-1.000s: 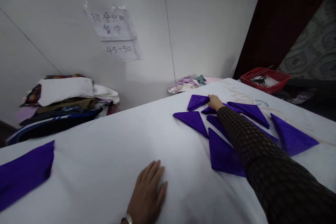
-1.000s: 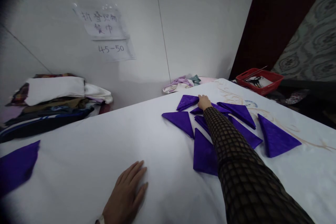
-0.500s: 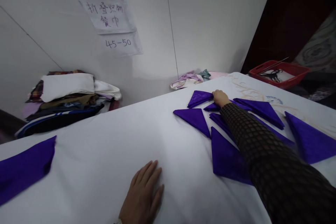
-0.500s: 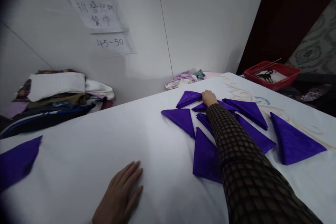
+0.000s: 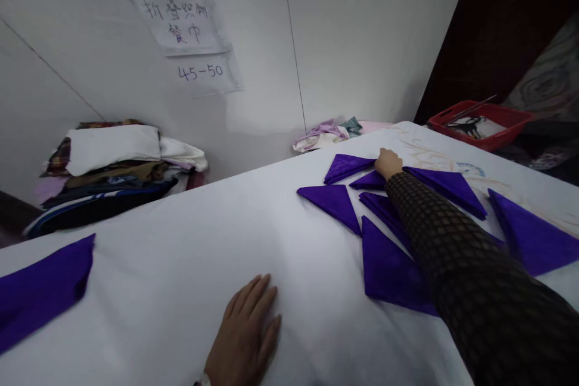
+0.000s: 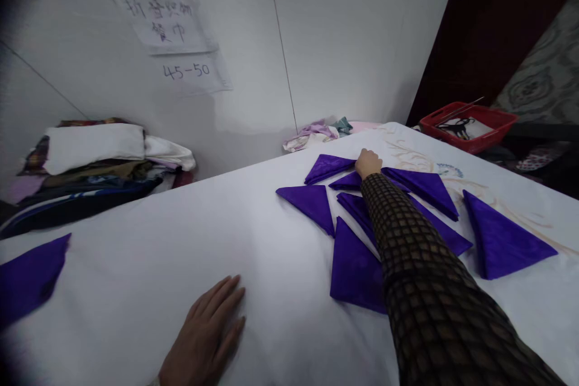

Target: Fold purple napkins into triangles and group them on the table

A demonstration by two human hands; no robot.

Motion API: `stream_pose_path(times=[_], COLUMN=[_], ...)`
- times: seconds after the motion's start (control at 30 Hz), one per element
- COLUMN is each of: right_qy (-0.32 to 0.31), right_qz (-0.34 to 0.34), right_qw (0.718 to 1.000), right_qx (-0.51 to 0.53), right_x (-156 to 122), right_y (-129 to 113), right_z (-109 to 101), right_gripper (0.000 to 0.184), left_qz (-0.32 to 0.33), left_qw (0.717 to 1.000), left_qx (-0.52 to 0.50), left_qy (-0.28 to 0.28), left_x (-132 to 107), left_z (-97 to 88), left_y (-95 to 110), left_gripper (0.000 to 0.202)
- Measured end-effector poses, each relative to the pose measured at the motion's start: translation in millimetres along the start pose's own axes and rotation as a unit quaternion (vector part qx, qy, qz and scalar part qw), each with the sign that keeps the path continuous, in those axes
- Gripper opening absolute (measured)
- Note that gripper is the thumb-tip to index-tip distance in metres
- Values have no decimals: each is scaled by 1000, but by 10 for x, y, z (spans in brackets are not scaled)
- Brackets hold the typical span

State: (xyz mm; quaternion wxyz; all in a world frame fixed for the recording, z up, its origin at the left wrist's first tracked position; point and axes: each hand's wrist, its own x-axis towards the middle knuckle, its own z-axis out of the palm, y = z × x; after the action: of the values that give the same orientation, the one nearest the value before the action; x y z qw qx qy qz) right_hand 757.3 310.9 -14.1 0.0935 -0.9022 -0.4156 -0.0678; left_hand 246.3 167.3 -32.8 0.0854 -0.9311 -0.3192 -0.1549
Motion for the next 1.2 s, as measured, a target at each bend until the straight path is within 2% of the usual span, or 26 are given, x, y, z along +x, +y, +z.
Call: stream_pose_path(times=[0.1, 0.2, 0.33, 0.47, 0.63, 0.73, 0.83, 1.0, 1.2], right_qy=[7, 7, -46, -98, -109, -96, -86, -93, -87], right_qz=[1, -61, -149, -181, -187, -224, -293, -436, -472], right_qw=[999, 997, 987, 978, 976, 970, 952, 895, 877], right_qx=[38, 41, 39, 29, 16, 12, 12, -18, -37], right_x=[32, 17, -71, -129, -146, -234, -383, -565, -562], right_y=[88, 81, -63, -144, -180, -346, -608, -930, -989], right_z=[-45, -50, 59, 146, 16, -92, -138, -111, -82], right_gripper=[45, 48, 44, 42, 44, 46, 47, 47, 40], left_qz=[2, 2, 4, -2, -3, -1, -2, -8, -9], left_qw=[1000, 1000, 1000, 1000, 1000, 1000, 1000, 999, 999], left_qx=[-2, -6, -4, -7, -7, -10, -17, -26, -36], left_qy=[3, 11, 11, 8, 15, 20, 23, 28, 32], left_x=[8, 12, 8, 8, 8, 17, 32, 37, 29], left_z=[0, 12, 24, 20, 30, 33, 27, 24, 41], left_y=[1, -2, -2, 1, 2, 5, 12, 25, 39], left_gripper=[44, 43, 43, 42, 41, 39, 37, 36, 35])
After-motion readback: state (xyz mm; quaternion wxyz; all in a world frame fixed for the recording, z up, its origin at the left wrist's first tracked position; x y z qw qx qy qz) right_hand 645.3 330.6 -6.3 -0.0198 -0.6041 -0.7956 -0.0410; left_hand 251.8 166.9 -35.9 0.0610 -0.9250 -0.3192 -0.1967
